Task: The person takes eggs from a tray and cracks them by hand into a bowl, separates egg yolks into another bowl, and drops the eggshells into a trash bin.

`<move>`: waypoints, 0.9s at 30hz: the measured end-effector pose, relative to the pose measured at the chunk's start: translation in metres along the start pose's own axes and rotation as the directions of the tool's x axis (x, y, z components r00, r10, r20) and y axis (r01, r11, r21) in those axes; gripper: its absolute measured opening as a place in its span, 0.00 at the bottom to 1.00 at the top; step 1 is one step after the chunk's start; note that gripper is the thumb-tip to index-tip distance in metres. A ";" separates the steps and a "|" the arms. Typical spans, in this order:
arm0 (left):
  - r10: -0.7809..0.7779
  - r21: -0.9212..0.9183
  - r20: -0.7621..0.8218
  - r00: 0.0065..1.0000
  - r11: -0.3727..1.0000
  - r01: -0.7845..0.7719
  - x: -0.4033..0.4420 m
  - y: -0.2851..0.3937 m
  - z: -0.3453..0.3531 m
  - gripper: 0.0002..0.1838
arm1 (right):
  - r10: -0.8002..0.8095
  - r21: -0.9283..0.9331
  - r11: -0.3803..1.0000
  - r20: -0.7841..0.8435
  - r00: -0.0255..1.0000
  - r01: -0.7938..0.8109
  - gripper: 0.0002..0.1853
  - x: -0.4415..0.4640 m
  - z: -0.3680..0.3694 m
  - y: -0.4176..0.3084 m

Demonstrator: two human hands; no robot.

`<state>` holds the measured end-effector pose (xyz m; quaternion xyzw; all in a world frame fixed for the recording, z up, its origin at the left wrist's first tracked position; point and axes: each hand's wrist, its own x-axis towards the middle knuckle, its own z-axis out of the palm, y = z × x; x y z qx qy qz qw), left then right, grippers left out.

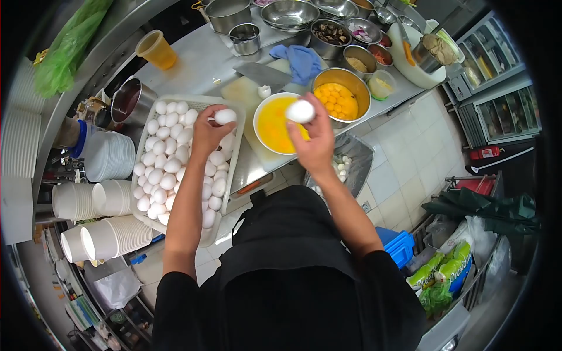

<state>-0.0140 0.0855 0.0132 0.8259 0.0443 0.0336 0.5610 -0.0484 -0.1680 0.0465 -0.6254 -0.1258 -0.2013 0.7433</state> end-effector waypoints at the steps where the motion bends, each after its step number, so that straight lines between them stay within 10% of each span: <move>1: 0.019 -0.087 0.038 0.999 0.996 -0.016 -0.003 0.008 0.009 0.25 | -0.109 -0.101 0.989 0.011 0.994 0.109 0.30 0.006 0.015 0.002; 4: 0.077 -0.242 0.071 0.995 0.969 -0.057 -0.004 0.010 0.036 0.24 | -0.337 -0.390 0.829 0.222 0.915 0.400 0.28 0.020 0.044 0.011; 10: 0.051 -0.294 0.091 0.995 0.956 -0.022 -0.008 0.022 0.040 0.27 | -0.161 -0.298 0.934 0.136 0.977 0.196 0.25 0.011 0.038 0.031; 13: 0.004 -0.293 0.148 0.989 0.955 0.040 -0.009 0.030 0.048 0.27 | 0.108 0.031 0.994 -0.102 0.989 -0.105 0.22 0.021 0.022 0.039; 15: 0.027 -0.290 0.160 0.987 0.957 0.021 -0.009 0.032 0.059 0.28 | 0.642 -0.040 0.762 0.180 0.745 -0.646 0.21 0.028 0.006 0.040; 16: 0.049 -0.330 0.168 0.985 0.944 0.010 -0.008 0.030 0.065 0.28 | 0.646 0.001 0.752 0.197 0.737 -0.659 0.21 0.026 0.006 0.038; 21: 0.005 -0.366 0.255 0.967 0.926 0.091 -0.005 0.025 0.083 0.25 | 0.622 -0.051 0.782 0.119 0.774 -0.621 0.19 0.014 -0.010 0.064; 27: 0.014 -0.255 0.238 0.971 0.966 0.049 0.000 0.008 0.104 0.20 | 0.262 -0.469 0.861 0.079 0.962 -0.197 0.17 0.006 -0.018 0.072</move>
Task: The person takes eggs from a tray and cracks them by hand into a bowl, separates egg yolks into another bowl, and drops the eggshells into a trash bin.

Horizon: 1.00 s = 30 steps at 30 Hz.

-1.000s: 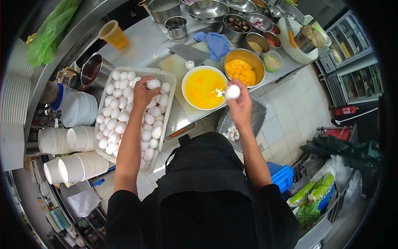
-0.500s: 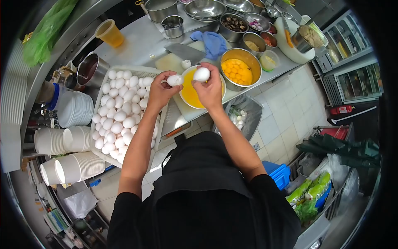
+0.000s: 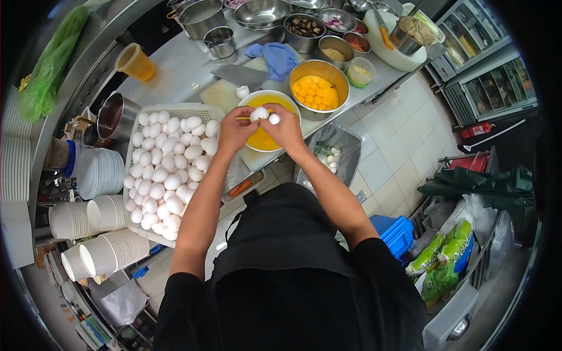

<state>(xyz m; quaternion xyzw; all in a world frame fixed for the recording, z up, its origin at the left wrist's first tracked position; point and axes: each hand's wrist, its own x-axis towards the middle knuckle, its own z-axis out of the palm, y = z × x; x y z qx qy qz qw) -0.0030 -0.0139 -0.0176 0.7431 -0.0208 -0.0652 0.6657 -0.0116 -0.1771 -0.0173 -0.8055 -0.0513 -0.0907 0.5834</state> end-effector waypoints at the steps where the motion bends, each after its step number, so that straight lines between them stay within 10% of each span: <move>1: 0.037 0.004 -0.004 0.999 0.999 -0.037 0.002 -0.004 0.002 0.20 | 0.001 0.000 1.000 -0.001 1.000 -0.001 0.17 -0.001 -0.001 -0.001; 11: 0.389 0.583 0.047 0.920 0.737 -0.342 -0.007 0.015 -0.006 0.18 | -0.454 -0.345 0.854 -0.128 0.882 0.389 0.17 0.000 -0.025 -0.001; 13: 0.292 0.293 -0.048 0.955 0.918 -0.266 -0.004 0.003 -0.004 0.18 | -0.483 -0.315 0.856 -0.206 0.851 0.410 0.17 0.001 -0.029 -0.008; 15: 0.164 -0.036 -0.107 0.981 0.985 -0.168 -0.004 0.003 -0.002 0.18 | 0.246 0.447 0.864 0.021 0.969 -0.229 0.17 -0.002 -0.035 -0.019; 17: -0.145 -0.412 -0.083 0.986 0.906 0.099 -0.009 0.018 0.008 0.18 | 0.299 0.607 0.735 0.109 0.948 -0.301 0.18 -0.004 -0.039 -0.026; 18: -0.146 -0.411 -0.091 0.985 0.906 0.097 -0.011 0.017 0.015 0.18 | 0.332 0.734 0.569 0.209 0.920 -0.371 0.20 -0.006 -0.039 -0.028; 23: 0.021 -0.232 0.089 0.996 0.973 0.000 -0.028 0.036 0.033 0.23 | 0.405 0.728 0.600 0.082 0.911 -0.332 0.22 -0.031 -0.070 -0.035; 26: 0.148 0.252 -0.095 0.984 0.960 -0.120 -0.020 0.018 -0.012 0.23 | 0.397 0.498 0.816 -0.117 0.910 -0.292 0.19 -0.056 -0.117 -0.013; 27: 0.137 0.356 -0.213 0.967 0.933 -0.053 -0.021 0.031 -0.033 0.22 | 0.224 0.094 0.974 -0.329 0.917 -0.204 0.20 -0.064 -0.131 0.016; 29: 0.262 0.612 -0.384 0.886 0.790 0.032 -0.007 0.009 -0.090 0.20 | 0.086 -0.503 0.826 -0.335 0.938 -0.255 0.23 -0.084 -0.167 0.039; 30: 0.320 0.727 -0.424 0.847 0.678 0.107 -0.002 0.009 -0.115 0.20 | 0.217 -0.466 0.800 -0.362 0.907 -0.377 0.26 -0.090 -0.184 0.060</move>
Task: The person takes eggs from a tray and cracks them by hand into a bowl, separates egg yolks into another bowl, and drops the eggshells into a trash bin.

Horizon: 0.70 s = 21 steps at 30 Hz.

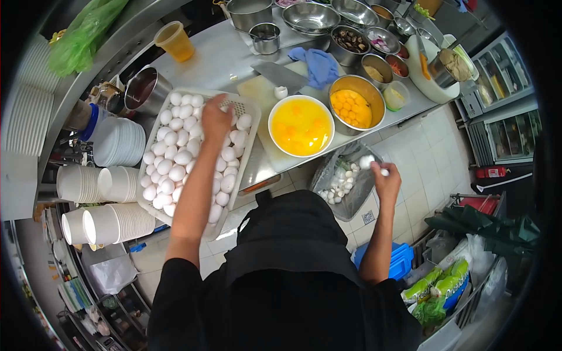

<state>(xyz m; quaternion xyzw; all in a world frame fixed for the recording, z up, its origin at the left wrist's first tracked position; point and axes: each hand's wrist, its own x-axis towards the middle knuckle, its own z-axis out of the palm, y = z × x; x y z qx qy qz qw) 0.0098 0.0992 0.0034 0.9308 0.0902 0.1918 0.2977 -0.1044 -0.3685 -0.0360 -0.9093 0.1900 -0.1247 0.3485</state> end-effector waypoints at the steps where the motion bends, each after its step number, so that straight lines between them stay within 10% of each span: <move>1: 0.022 0.174 -0.077 0.997 0.985 -0.008 0.013 -0.014 -0.009 0.21 | 0.186 0.043 0.981 0.052 0.981 -0.188 0.25 0.000 -0.007 0.004; 8: -0.278 0.496 -0.058 0.959 0.825 0.269 0.057 -0.052 -0.022 0.24 | 0.148 0.535 0.797 0.274 0.950 -0.279 0.21 -0.003 0.002 -0.059; 10: -0.235 0.336 -0.090 0.968 0.908 0.251 0.051 -0.062 -0.021 0.25 | -0.040 0.882 0.366 0.334 0.942 -0.297 0.25 -0.003 0.016 -0.077; 14: -0.156 -0.006 -0.165 0.974 0.988 0.157 0.038 -0.070 -0.022 0.27 | -0.265 0.893 0.449 0.089 0.960 0.041 0.28 -0.007 0.041 -0.131; 15: -0.351 -0.338 -0.075 0.933 0.890 0.307 0.029 -0.047 -0.020 0.28 | -0.309 0.903 0.418 0.036 0.950 0.101 0.29 -0.013 0.044 -0.152; 18: -0.191 -0.689 0.225 0.956 0.663 0.294 -0.004 -0.002 -0.007 0.27 | -0.461 0.843 0.425 -0.112 0.880 0.330 0.31 -0.025 0.055 -0.203; 21: -0.087 -0.739 0.404 0.911 0.555 0.381 -0.032 0.058 -0.001 0.27 | -0.661 0.533 0.469 -0.317 0.680 0.704 0.29 -0.018 0.078 -0.226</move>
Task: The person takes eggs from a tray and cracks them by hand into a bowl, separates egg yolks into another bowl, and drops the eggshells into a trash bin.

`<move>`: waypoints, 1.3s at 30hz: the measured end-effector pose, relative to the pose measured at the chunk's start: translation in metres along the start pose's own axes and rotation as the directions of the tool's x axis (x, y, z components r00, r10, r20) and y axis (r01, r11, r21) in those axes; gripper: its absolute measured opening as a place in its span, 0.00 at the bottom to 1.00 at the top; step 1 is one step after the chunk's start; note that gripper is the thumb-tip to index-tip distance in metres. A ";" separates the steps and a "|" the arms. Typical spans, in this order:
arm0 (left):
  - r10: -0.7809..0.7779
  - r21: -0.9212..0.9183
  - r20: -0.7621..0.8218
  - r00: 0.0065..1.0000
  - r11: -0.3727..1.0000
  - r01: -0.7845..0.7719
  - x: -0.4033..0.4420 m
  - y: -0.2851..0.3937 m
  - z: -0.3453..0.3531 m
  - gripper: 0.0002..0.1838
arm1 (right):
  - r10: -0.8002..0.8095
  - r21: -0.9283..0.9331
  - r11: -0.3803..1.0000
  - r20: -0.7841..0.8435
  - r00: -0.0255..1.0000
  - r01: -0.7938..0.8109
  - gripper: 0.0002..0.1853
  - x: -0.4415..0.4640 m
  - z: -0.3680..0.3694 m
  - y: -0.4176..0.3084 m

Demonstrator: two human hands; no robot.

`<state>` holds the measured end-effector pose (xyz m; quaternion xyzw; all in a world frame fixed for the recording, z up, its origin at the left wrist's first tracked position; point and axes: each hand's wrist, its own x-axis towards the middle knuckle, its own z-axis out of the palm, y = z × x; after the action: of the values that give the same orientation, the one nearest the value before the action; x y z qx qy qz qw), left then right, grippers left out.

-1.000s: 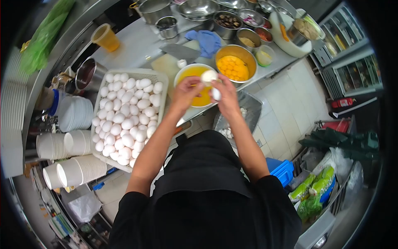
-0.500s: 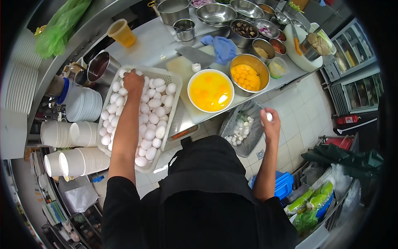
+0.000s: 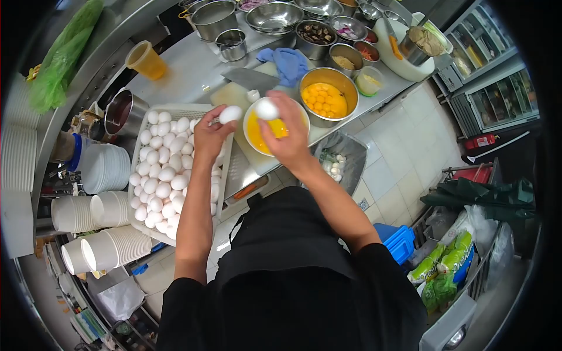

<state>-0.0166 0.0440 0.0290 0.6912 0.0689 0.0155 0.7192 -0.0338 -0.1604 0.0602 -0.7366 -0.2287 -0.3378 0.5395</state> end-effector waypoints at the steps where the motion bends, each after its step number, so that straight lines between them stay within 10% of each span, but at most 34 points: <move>1: 0.000 -0.008 0.004 1.000 1.000 0.000 -0.003 0.003 0.012 0.27 | -0.002 -0.007 1.000 0.103 0.995 0.002 0.28 0.002 0.011 0.001; 5: -0.002 0.050 0.091 0.996 0.999 -0.003 -0.007 0.005 0.027 0.28 | 0.018 -0.021 1.000 0.242 0.970 -0.014 0.27 -0.005 0.019 0.013; 9: -0.061 -0.024 0.124 0.990 0.998 0.065 -0.005 0.002 0.029 0.29 | 0.361 0.429 0.844 -0.008 0.933 -0.323 0.24 -0.010 0.010 0.019; 15: -0.028 -0.109 0.223 0.974 0.993 0.054 0.001 -0.010 0.053 0.29 | 0.707 0.246 0.480 0.461 0.537 -0.842 0.17 -0.008 -0.010 0.054; 21: -0.093 0.028 0.217 0.972 0.996 0.090 0.007 -0.027 0.063 0.23 | 0.719 0.057 0.629 0.337 0.608 -0.775 0.15 -0.024 -0.008 0.076; 24: -0.121 0.038 0.210 0.970 0.993 0.116 0.011 -0.036 0.061 0.20 | 0.457 -0.106 0.889 0.151 0.876 -0.446 0.14 -0.030 -0.011 0.083; 30: 0.283 0.396 0.316 0.905 0.828 -0.397 0.009 -0.032 0.056 0.24 | 0.315 -0.265 0.926 0.149 0.937 -0.269 0.14 -0.028 -0.026 0.075; 33: 0.186 0.023 0.201 0.962 0.981 -0.195 0.007 -0.042 0.065 0.27 | 0.423 -0.028 0.906 0.071 0.903 -0.422 0.15 -0.033 -0.031 0.073; 35: 0.041 -0.098 0.095 0.995 0.995 -0.032 0.002 -0.039 0.079 0.28 | 0.793 0.541 0.347 0.266 0.548 -0.766 0.15 -0.028 -0.037 0.055; 37: 0.187 -0.235 0.302 0.935 0.965 -0.117 -0.005 -0.058 0.096 0.25 | 0.811 0.624 0.231 0.300 0.502 -0.747 0.17 -0.033 -0.048 0.043; 39: 0.270 0.155 0.316 0.909 0.931 -0.330 -0.033 -0.024 0.110 0.24 | 0.832 0.664 0.224 0.251 0.494 -0.713 0.16 -0.039 -0.072 0.031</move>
<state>-0.0375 -0.0696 0.0114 0.7585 -0.1435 0.0177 0.6354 -0.0561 -0.2378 0.0247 -0.4570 0.1033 0.0328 0.8829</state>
